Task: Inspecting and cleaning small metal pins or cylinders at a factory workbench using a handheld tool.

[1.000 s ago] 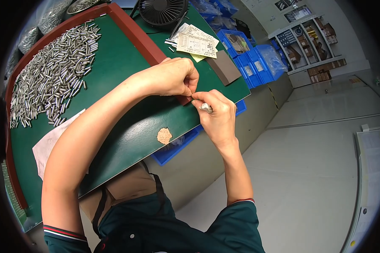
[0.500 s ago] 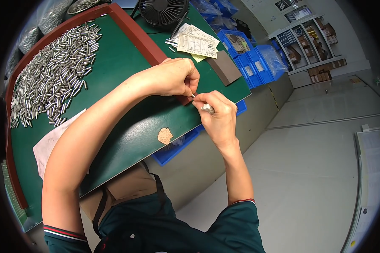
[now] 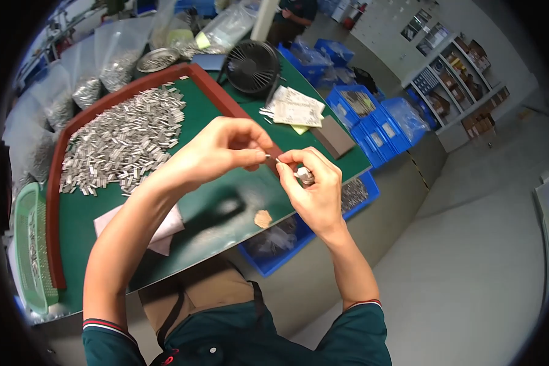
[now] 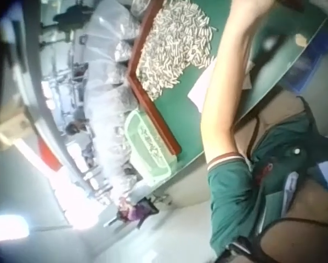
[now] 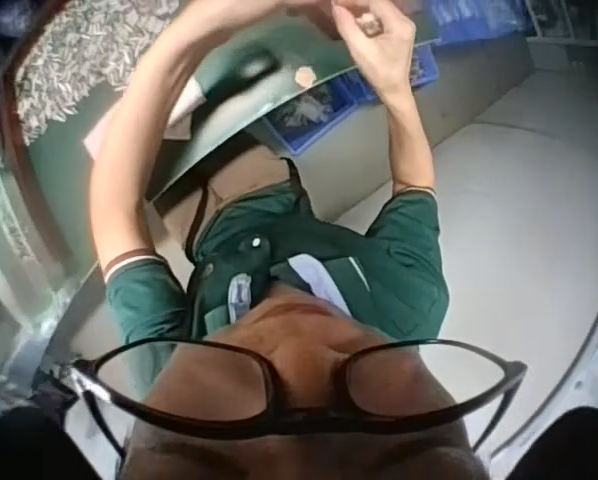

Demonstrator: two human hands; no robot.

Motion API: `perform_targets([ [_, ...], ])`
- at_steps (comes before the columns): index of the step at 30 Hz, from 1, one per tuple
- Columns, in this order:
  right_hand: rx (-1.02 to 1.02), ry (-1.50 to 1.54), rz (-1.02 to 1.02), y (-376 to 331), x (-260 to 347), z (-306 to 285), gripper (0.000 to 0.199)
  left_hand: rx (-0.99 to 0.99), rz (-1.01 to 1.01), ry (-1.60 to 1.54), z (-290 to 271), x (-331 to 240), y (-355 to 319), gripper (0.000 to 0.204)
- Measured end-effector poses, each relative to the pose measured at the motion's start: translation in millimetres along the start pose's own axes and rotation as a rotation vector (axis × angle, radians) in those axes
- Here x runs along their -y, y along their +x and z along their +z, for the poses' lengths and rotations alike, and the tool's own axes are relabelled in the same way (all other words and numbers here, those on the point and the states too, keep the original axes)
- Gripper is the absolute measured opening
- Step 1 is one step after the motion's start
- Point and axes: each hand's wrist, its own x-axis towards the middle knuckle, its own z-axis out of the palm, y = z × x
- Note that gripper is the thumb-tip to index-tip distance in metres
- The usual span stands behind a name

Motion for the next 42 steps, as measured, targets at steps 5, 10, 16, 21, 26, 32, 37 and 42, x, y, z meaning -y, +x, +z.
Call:
perform_targets([
  [5,0.236,0.291,0.082,26,41,27,0.007,-0.172,-0.19,-0.363,-24,-27,-75,0.022],
  [10,0.456,0.472,-0.009,53,80,84,0.008,-0.452,-0.071,-0.465,-52,-31,-130,0.018],
  [16,0.461,0.747,-0.129,86,118,143,0.01,-0.619,0.134,-0.246,-92,-63,-159,0.016],
  [21,0.466,0.992,-0.168,106,140,166,0.01,-0.657,0.269,0.012,-118,-90,-170,0.016],
  [26,0.496,1.054,-0.016,108,142,176,0.011,-0.679,0.286,-0.042,-135,-81,-167,0.017],
  [32,0.543,1.176,0.073,109,137,186,0.012,-0.661,0.267,0.003,-140,-82,-168,0.017],
  [37,0.556,1.179,0.152,110,133,194,0.012,-0.649,0.205,-0.01,-144,-78,-168,0.016],
  [42,0.596,1.192,0.225,115,129,199,0.015,-0.58,0.233,-0.087,-156,-68,-166,0.017],
])
